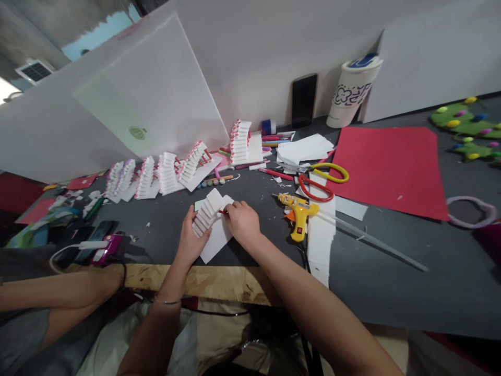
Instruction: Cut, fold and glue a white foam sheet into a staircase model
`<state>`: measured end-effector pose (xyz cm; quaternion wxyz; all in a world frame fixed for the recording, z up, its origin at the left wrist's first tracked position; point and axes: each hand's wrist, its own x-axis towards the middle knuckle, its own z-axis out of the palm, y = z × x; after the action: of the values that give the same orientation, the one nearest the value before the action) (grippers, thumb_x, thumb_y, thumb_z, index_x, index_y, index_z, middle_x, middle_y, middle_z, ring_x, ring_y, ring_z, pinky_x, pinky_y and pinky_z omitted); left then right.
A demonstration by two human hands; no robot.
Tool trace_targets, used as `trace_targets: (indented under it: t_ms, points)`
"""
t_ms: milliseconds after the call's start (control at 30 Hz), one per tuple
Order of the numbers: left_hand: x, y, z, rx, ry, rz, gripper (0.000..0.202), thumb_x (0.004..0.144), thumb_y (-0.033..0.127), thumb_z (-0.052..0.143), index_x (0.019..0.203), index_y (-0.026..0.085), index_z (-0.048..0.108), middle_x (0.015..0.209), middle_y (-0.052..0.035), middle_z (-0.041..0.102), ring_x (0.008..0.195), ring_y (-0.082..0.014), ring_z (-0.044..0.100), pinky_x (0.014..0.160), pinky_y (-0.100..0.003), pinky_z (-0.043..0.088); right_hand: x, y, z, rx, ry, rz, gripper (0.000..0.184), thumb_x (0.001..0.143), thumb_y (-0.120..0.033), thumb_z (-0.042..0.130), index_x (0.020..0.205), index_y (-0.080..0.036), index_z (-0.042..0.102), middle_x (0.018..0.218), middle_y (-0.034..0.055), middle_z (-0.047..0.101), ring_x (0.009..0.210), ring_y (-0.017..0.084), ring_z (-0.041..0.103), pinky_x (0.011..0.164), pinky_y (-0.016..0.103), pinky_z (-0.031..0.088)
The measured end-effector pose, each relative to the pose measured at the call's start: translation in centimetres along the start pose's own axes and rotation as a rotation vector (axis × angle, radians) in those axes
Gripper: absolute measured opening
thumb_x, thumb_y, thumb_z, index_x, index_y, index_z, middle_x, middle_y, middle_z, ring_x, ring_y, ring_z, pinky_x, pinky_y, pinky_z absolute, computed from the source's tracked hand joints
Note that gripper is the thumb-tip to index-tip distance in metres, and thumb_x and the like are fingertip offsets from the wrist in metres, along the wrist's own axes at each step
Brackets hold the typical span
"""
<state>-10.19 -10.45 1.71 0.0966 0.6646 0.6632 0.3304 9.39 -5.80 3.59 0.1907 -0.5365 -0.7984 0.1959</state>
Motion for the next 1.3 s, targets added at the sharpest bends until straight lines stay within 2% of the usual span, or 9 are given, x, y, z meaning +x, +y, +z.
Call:
trace_targets:
  t_ms: [833,1300]
  points:
    - [0.16,0.15,0.02,0.021,-0.031,0.01,0.086,0.074,0.022,0.068,0.151,0.017,0.03,0.129,-0.0171,0.058,0.121,-0.0306,0.055,0.107,-0.05,0.042,0.25,0.56,-0.16,-0.002,-0.004,0.006,0.025,0.098,-0.024,0.048,0.11,-0.02,0.069,0.108,0.0097,0.07,0.099,0.024,0.056,0.079,0.032,0.04]
    - [-0.01,0.22,0.32,0.01,0.003,0.003,0.087,0.074,0.023,0.069,0.151,0.017,0.031,0.127,-0.0154,0.059,0.121,-0.0299,0.055,0.108,-0.049,0.041,0.16,0.67,-0.13,0.019,-0.006,0.022,0.024,0.096,-0.024,0.051,0.109,-0.02,0.07,0.107,0.0107,0.069,0.1,0.024,0.057,0.08,0.031,0.042]
